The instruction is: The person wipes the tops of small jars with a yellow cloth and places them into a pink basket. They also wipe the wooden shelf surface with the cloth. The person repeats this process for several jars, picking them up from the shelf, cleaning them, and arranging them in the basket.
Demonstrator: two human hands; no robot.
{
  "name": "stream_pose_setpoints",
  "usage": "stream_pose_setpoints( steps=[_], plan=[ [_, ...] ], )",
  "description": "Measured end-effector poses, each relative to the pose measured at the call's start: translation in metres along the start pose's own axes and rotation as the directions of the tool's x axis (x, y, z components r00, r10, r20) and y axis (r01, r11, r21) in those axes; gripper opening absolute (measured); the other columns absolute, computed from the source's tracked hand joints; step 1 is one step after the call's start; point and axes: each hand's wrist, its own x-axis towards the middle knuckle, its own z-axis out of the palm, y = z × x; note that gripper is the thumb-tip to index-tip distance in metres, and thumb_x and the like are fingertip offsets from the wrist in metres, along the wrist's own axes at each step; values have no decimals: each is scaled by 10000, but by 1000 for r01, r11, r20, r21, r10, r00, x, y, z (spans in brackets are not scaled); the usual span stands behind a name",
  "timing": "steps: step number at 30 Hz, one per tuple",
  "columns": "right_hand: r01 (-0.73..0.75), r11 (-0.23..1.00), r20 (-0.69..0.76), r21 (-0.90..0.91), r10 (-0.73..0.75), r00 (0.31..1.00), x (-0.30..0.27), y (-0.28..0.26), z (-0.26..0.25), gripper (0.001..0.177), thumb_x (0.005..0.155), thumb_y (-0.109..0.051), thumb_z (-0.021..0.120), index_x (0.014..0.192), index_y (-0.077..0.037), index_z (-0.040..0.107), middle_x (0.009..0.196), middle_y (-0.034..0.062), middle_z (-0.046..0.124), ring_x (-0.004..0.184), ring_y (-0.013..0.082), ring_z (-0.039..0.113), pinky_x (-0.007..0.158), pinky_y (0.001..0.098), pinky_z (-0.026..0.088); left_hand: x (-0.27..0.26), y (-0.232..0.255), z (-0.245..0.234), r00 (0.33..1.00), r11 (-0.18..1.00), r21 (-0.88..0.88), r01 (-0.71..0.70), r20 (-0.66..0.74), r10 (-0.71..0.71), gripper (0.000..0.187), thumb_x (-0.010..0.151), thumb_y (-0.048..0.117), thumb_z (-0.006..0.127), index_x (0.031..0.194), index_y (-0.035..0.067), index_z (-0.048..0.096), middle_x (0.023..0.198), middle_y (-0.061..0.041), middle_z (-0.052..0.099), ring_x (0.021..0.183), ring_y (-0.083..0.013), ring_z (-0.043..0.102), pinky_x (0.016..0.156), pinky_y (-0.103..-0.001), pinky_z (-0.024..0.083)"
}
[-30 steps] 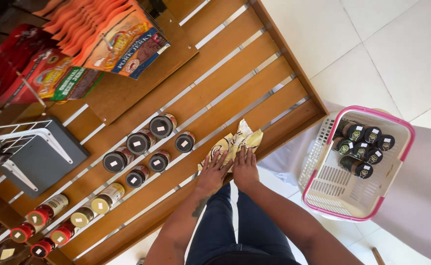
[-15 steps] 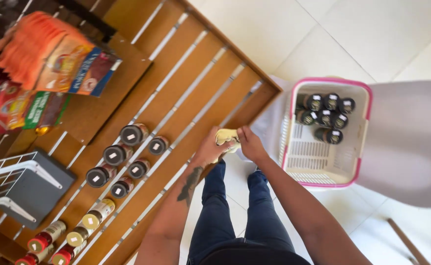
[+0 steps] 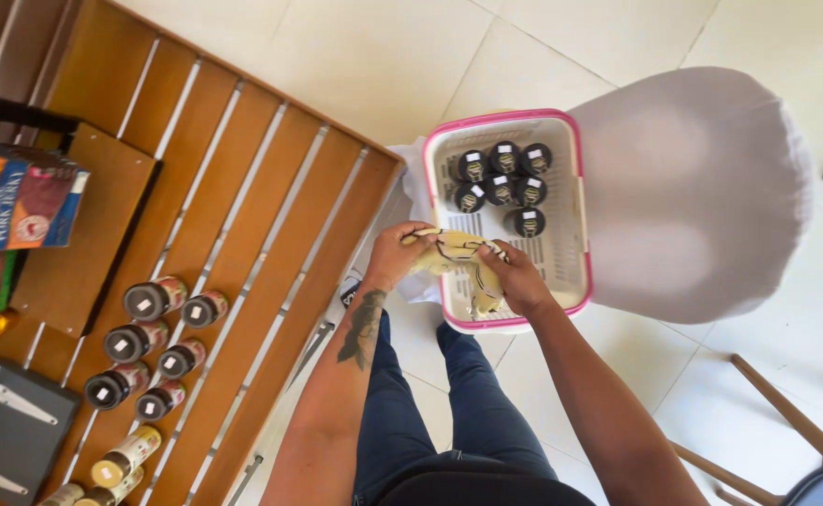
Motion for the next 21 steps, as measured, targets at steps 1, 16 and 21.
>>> stream_pose_setpoints(
  steps=[1,16,21],
  plan=[
    [-1,1000,-7,5,1,1000,2,1,-13,108,939,-210,767,965,-106,755,697,122,688,599,214,710,583,360,621,11,-11,18,1000,1000,4,2,8,-2,281,833,270,851,1088,160,805,1022,-115,776,928,-219,706,832,-354,574],
    [334,880,-491,337,-138,860,51,35,-133,103,1030,-137,627,1116,-94,664,946,138,736,860,273,756,822,405,643,94,-102,208,968,939,256,231,-159,-195,215,950,373,617,1100,280,741,1054,-40,766,870,-255,766,830,-386,622],
    [52,957,-510,-285,-197,838,75,47,-133,435,1006,-273,686,1380,-68,602,926,101,661,845,193,629,755,380,530,74,-43,227,996,893,444,-67,-31,90,645,829,29,750,1424,75,504,1417,-281,494,1226,-572,559,1041,-636,515]
  ],
)
